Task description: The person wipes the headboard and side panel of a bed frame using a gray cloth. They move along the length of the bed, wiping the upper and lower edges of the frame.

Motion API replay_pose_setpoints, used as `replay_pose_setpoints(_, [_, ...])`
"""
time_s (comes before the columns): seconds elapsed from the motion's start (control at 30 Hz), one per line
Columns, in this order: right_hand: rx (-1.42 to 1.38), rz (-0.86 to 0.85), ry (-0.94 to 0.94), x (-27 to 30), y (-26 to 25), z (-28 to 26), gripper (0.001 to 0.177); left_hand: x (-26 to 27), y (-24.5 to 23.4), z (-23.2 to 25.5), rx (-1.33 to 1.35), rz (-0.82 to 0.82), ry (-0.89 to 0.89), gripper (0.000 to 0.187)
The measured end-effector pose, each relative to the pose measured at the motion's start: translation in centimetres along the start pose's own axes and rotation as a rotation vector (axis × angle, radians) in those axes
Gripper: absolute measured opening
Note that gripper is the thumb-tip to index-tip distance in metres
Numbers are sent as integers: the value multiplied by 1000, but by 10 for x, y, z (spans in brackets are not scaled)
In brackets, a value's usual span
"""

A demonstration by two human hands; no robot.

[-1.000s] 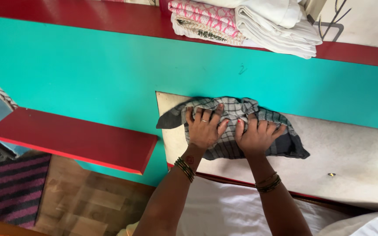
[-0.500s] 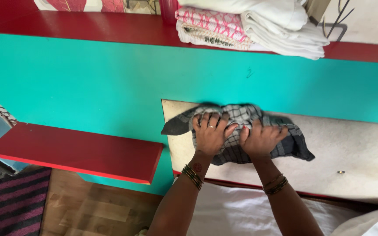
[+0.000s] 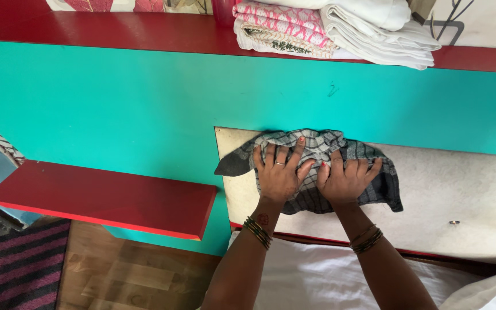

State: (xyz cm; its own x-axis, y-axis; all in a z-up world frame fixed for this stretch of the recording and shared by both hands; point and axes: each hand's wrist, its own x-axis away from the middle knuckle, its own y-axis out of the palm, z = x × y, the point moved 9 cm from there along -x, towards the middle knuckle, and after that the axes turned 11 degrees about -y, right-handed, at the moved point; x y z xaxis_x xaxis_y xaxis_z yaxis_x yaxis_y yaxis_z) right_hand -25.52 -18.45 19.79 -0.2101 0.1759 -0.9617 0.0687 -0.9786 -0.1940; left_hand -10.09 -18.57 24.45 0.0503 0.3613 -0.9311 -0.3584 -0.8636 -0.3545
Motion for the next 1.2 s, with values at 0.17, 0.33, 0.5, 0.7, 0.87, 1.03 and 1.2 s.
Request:
replay_pose_setpoints(0.17, [-5, -6, -10, 5, 3, -2, 37, 13, 0, -3, 6, -1, -34, 60])
replay_pose_setpoints(0.33, [-14, -20, 12, 24, 13, -13, 40, 37, 1, -11, 0, -24, -49, 57])
replay_pose_setpoints(0.5, [-8, -58, 14, 64, 34, -33, 40, 61, 4, -23, -27, -44, -50, 52])
replay_pose_setpoints(0.7, [-24, -84, 12, 115, 61, -67, 31, 97, 13, -42, -48, -138, -67, 48])
replay_pose_setpoints(0.87, [-80, -195, -1, 146, 70, -104, 28, 130, 22, -59, -57, -170, -29, 52])
replay_pose_setpoints(1.03, [-182, -165, -33, 156, 57, -134, 26, 167, 36, -80, -50, -231, -32, 59])
replay_pose_setpoints(1.2, [-339, -795, 33, 180, 94, -154, 23, 202, 49, -98, -20, -200, -60, 61])
